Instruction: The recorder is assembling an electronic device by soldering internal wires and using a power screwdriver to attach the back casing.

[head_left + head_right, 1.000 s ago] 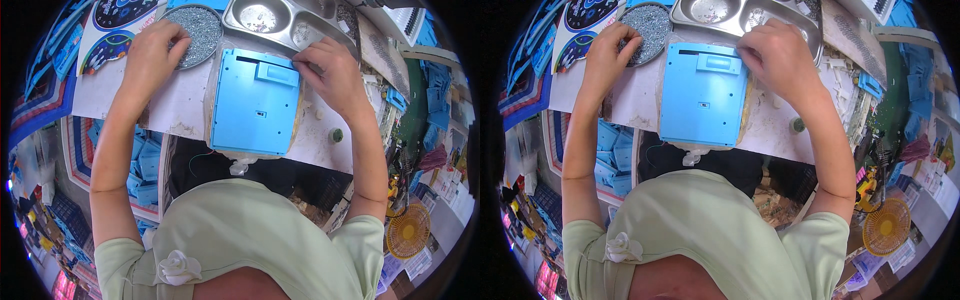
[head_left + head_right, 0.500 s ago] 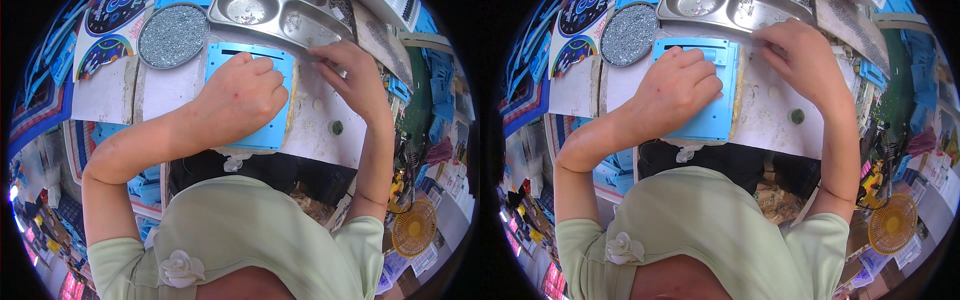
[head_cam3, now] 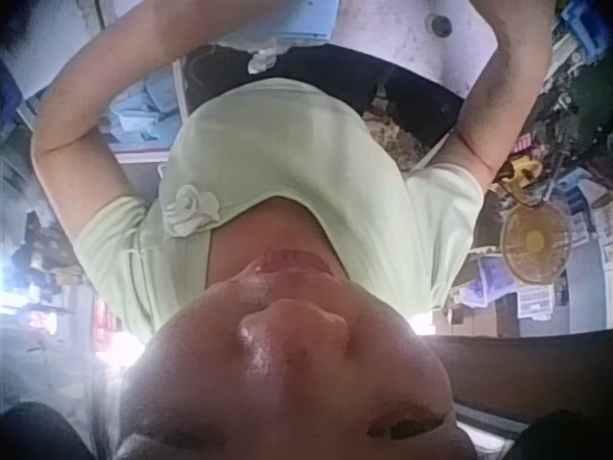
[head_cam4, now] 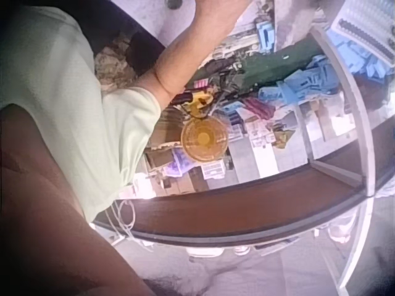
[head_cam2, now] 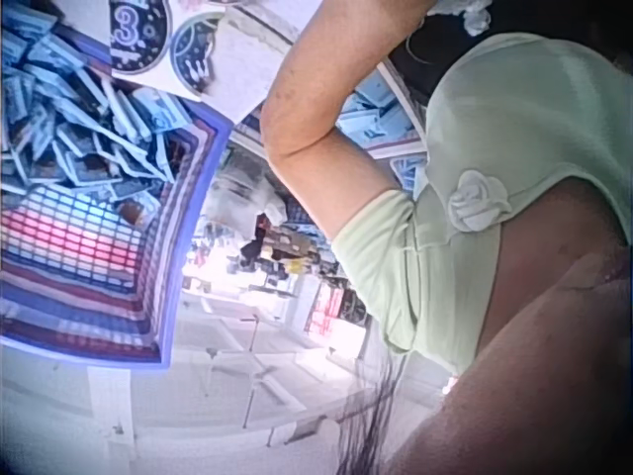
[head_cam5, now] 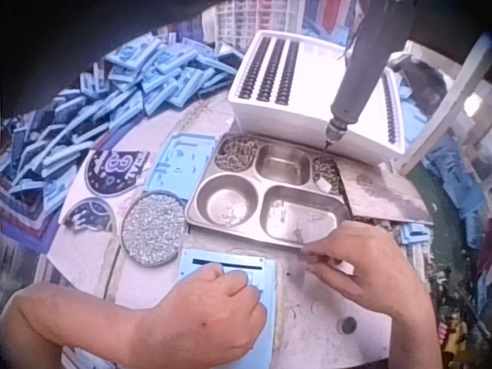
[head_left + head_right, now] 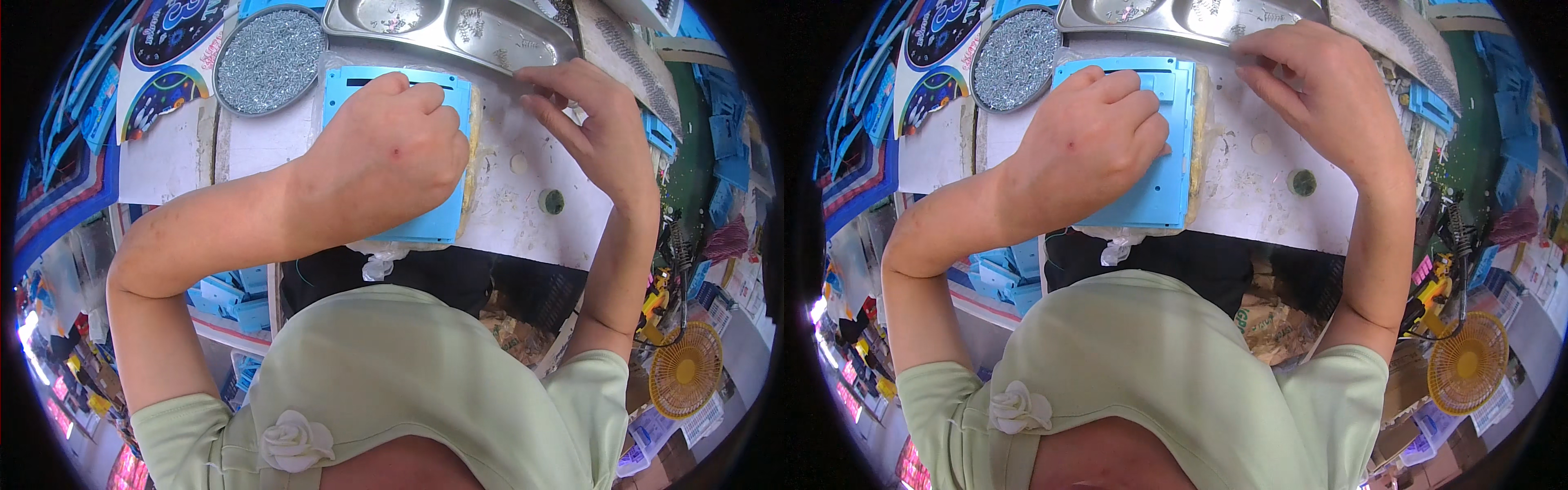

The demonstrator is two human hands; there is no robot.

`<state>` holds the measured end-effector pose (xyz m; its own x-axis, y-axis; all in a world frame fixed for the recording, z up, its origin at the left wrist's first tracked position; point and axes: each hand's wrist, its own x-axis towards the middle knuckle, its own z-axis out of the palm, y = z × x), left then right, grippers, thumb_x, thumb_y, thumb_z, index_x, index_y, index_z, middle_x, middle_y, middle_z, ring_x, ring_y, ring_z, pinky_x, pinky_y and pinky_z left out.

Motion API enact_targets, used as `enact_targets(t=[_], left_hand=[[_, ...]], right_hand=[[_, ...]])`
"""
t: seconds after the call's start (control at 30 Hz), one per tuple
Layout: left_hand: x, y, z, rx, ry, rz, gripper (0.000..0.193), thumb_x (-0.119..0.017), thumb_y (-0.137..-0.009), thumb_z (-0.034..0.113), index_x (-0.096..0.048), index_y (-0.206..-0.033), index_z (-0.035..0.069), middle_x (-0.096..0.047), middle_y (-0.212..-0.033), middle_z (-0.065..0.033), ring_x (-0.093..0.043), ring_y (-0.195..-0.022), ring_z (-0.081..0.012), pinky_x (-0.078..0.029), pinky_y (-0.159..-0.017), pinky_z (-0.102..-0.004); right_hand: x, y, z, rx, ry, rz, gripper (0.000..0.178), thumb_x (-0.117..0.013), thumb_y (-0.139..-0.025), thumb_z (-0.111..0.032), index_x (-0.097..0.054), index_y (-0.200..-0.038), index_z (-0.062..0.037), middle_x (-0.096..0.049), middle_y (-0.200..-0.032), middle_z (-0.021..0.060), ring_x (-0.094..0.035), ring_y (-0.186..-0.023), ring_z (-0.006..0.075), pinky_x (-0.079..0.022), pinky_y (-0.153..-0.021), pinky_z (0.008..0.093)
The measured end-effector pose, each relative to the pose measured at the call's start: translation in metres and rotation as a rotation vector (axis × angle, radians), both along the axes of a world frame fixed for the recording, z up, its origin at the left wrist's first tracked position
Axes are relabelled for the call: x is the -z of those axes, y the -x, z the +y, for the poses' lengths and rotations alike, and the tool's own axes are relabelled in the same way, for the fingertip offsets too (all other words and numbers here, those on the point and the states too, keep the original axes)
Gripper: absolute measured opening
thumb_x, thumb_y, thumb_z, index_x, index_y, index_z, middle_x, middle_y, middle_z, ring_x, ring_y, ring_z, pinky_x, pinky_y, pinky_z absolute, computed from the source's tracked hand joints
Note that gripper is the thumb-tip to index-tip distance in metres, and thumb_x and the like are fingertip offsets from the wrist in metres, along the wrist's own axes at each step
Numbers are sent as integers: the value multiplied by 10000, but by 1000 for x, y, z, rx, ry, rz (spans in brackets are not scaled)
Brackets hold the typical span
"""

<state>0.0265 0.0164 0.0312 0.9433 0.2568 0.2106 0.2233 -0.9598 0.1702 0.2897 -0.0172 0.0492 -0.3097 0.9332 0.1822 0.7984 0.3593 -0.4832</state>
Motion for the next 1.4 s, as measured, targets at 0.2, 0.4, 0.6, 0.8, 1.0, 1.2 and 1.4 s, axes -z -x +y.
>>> enact_targets(t=[0.2,0.4,0.6,0.8,1.0,1.2,1.4], left_hand=[[-23,41,35,-182,175,-166,131,-777,-805,96,-671,-849,32,-662,-842,-66,-611,-784,-226,-466,-710,-334],[-4,117,45,-710,294,-316,130,-770,-851,84,-723,-917,-17,-713,-861,-71,-571,-684,-156,-446,-641,-286],[28,141,22,-872,414,-366,120,-765,-877,78,-723,-916,-28,-673,-817,-49,-505,-679,-100,-413,-633,-251],[29,146,25,-896,417,-351,105,-732,-918,64,-716,-953,-33,-674,-861,-21,-546,-756,-77,-443,-705,-229],[34,151,64,-832,192,-367,143,-741,-915,116,-728,-998,-1,-694,-904,-41,-595,-791,-127,-464,-737,-257],[51,141,88,-571,-26,-112,158,-751,-854,162,-716,-919,23,-684,-913,-97,-649,-900,-325,-482,-805,-428],[51,134,85,-644,27,-243,134,-729,-878,127,-704,-897,-3,-680,-890,-130,-655,-854,-326,-491,-762,-411]], right_hand=[[-11,-1,-3,24,-32,-4,181,-753,-867,-133,-764,-1037,-73,-681,-846,108,-645,-710,254,-524,-655,366],[19,50,-45,-98,-89,172,234,-805,-763,-64,-767,-994,-71,-676,-841,70,-624,-747,233,-507,-639,359],[50,77,-65,110,-243,222,289,-831,-718,-30,-758,-996,-54,-662,-839,58,-583,-732,239,-473,-615,347],[44,81,-69,117,-222,115,306,-829,-720,-39,-761,-1018,-62,-644,-826,62,-566,-725,239,-461,-610,347],[19,75,-50,153,-239,130,298,-814,-724,-20,-759,-1013,-69,-647,-794,67,-573,-700,247,-473,-625,349],[-1,132,79,-243,-247,-20,95,-688,-843,-80,-741,-889,-16,-701,-854,159,-651,-841,302,-512,-758,404],[51,193,164,-459,-179,-559,175,-646,-822,-130,-775,-841,-13,-750,-901,196,-701,-965,349,-554,-819,442]])
